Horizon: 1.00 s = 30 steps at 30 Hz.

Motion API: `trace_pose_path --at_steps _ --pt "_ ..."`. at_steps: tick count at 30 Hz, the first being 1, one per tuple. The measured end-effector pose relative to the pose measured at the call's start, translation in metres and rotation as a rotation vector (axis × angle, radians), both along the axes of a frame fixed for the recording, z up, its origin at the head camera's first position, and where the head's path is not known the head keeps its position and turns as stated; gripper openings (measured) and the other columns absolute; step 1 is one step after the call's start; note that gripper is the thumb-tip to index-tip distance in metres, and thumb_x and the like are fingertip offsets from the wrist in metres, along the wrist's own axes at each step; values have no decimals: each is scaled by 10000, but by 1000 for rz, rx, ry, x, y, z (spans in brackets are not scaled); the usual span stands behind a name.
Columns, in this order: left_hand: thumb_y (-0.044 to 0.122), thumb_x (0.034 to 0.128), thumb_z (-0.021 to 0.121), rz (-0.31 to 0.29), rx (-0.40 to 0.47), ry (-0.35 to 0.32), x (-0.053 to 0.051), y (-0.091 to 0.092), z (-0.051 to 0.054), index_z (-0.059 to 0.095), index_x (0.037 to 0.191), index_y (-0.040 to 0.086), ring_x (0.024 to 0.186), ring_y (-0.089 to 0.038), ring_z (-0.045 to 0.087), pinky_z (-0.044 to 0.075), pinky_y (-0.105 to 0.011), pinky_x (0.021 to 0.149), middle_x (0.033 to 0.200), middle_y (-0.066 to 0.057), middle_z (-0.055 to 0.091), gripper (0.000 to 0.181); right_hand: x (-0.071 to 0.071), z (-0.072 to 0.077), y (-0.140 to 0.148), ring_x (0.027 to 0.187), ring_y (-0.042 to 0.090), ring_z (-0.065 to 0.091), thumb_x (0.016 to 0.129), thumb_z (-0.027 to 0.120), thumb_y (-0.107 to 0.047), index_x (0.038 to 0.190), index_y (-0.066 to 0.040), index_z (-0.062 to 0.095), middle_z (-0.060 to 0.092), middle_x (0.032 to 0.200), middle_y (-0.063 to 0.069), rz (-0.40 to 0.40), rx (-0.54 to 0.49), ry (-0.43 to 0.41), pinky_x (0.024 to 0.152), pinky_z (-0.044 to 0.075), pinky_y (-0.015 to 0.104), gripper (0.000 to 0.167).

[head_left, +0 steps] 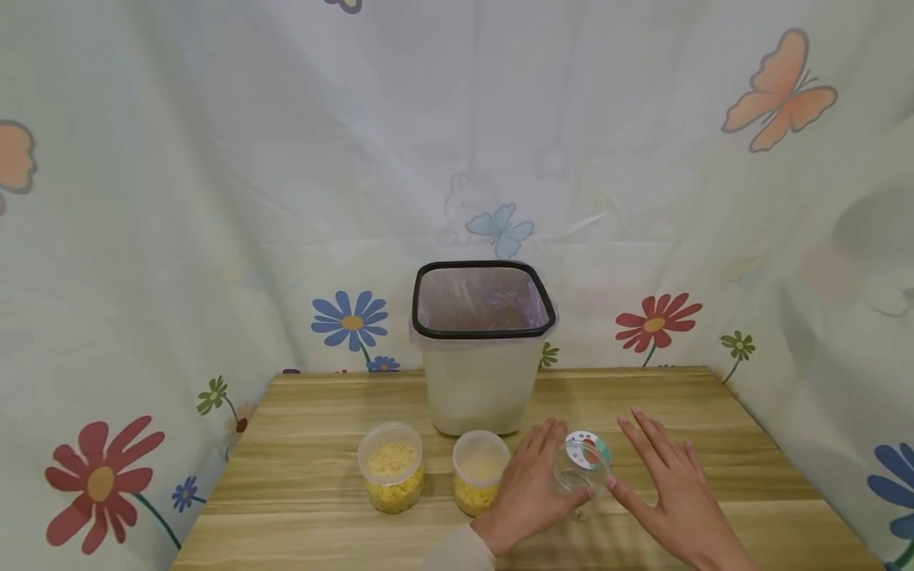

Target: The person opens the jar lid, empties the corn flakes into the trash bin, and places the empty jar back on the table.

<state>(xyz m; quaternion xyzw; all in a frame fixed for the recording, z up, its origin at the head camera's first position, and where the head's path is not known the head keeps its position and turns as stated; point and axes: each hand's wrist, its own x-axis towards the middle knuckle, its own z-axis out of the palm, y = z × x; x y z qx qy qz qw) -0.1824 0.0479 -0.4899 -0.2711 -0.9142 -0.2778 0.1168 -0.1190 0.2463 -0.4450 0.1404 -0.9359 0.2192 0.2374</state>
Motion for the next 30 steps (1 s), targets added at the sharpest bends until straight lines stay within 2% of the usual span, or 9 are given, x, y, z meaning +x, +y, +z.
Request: trace_pose_path --at_steps 8,13,18,25,30 --pt "621 890 582 -10 -18 73 0 -18 14 306 1541 194 1459 -269 350 384 -478 1132 1596 -45 331 826 -4 4 -5 1481 339 240 875 709 -366 1545 -278 310 295 1612 66 11 18 20 1129 100 735 785" --pt "653 896 536 19 -46 128 1 -27 16 322 1536 220 1468 -284 328 381 -506 1123 1614 -23 296 801 -7 5 -11 1478 311 246 868 712 -381 1542 -283 318 295 1613 33 27 46 39 1157 101 698 787" --pt "666 907 501 41 -51 127 2 -38 17 305 1543 260 1486 -298 289 357 -529 1134 1638 3 233 780 -11 7 -17 1490 286 225 865 713 -384 1542 -286 318 283 1621 25 55 51 37 1150 100 702 789" --pt "720 923 381 81 -98 171 2 -54 20 271 1554 304 1495 -313 264 346 -556 1134 1647 11 210 764 -15 9 -27 1492 319 227 872 700 -403 1542 -293 315 290 1617 51 81 58 16 1144 84 718 780" --pt "743 911 368 121 -137 217 2 -67 21 317 1538 308 1496 -318 261 318 -589 1138 1639 13 240 764 -19 11 -34 1492 317 235 861 704 -440 1533 -304 335 288 1620 20 105 88 13 1133 119 721 779"
